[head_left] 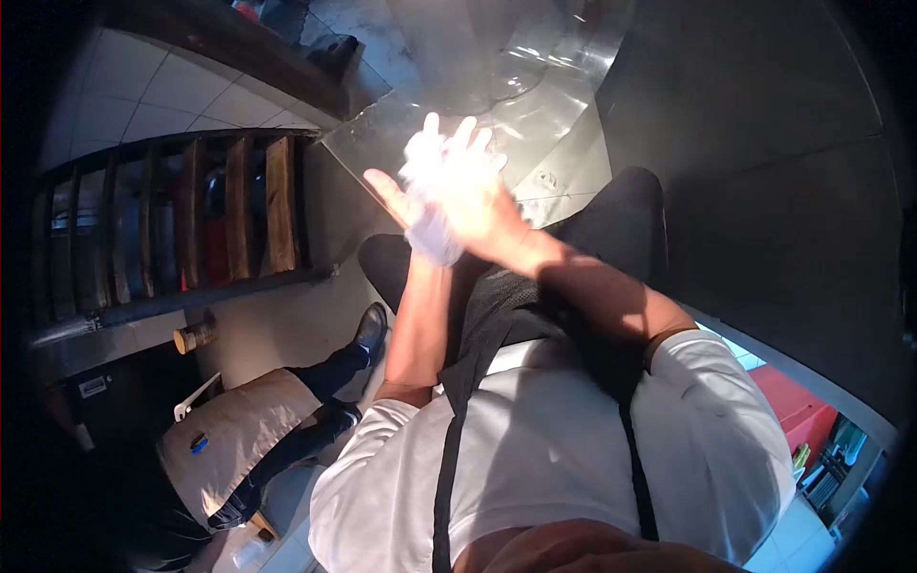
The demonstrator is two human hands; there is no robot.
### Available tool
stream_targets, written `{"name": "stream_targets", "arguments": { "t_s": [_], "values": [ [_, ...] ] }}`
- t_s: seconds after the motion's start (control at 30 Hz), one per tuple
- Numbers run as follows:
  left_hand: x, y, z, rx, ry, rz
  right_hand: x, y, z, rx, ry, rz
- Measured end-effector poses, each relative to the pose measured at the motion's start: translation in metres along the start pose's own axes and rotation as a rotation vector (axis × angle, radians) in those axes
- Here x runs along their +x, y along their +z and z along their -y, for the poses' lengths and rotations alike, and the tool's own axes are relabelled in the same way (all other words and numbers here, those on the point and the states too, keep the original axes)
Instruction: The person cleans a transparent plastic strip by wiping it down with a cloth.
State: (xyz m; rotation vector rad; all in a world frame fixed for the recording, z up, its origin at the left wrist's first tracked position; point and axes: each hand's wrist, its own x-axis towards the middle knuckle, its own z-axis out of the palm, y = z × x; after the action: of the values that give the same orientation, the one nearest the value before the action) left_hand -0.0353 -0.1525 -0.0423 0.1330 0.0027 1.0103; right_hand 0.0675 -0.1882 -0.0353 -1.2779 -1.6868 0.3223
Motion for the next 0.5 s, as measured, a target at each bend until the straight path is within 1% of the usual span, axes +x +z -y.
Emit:
{"name": "stream_targets", "arguments": {
  "t_s": [0.03, 0.07, 0.1, 0.17, 0.2, 0.23, 0.27, 0.3, 0.33, 0.4, 0.43, 0.47, 0.5],
  "values": [
    [0.000, 0.005, -0.004, -0.200, 0.004, -0.020, 0.006, -0.010, -0.008, -0.045, -0.063, -0.014],
    [0.003, 0.027, 0.002, 0.133, 0.035, 0.025, 0.013, -0.018, -0.026, 0.206, 0.148, -0.016],
    [-0.003, 0.026, 0.000, 0.175, 0.010, 0.033, 0.016, -0.022, -0.035, 0.454, 0.364, -0.017],
    [-0.002, 0.012, -0.007, 0.260, -0.057, 0.068, 0.018, -0.020, -0.033, 0.656, 0.399, -0.102],
    [0.005, -0.005, -0.007, 0.269, -0.035, -0.032, 0.019, -0.016, -0.027, 0.757, 0.413, -0.151],
    [0.010, -0.038, -0.009, 0.278, -0.016, -0.211, 0.012, -0.006, -0.014, 0.530, 0.243, -0.121],
    [0.003, -0.036, -0.002, 0.188, -0.062, -0.227, -0.005, 0.011, 0.000, 0.257, 0.070, -0.072],
    [0.000, -0.025, 0.005, 0.185, -0.073, -0.225, -0.013, 0.021, 0.010, -0.017, -0.108, -0.024],
    [-0.003, -0.014, 0.013, 0.183, -0.083, -0.223, -0.015, 0.020, 0.009, -0.019, -0.128, -0.011],
    [-0.014, 0.041, 0.029, 0.346, -0.033, -0.215, -0.027, 0.011, 0.011, -0.011, -0.151, 0.029],
    [-0.020, 0.053, 0.030, 0.428, -0.009, -0.217, -0.025, 0.007, 0.000, -0.103, -0.131, 0.032],
    [-0.012, -0.027, 0.002, -0.283, -0.137, 0.050, -0.015, 0.002, -0.021, -0.198, -0.116, 0.032],
    [-0.010, -0.021, 0.006, -0.161, -0.204, 0.093, -0.004, -0.004, -0.034, -0.087, 0.012, 0.056]
  ]
}}
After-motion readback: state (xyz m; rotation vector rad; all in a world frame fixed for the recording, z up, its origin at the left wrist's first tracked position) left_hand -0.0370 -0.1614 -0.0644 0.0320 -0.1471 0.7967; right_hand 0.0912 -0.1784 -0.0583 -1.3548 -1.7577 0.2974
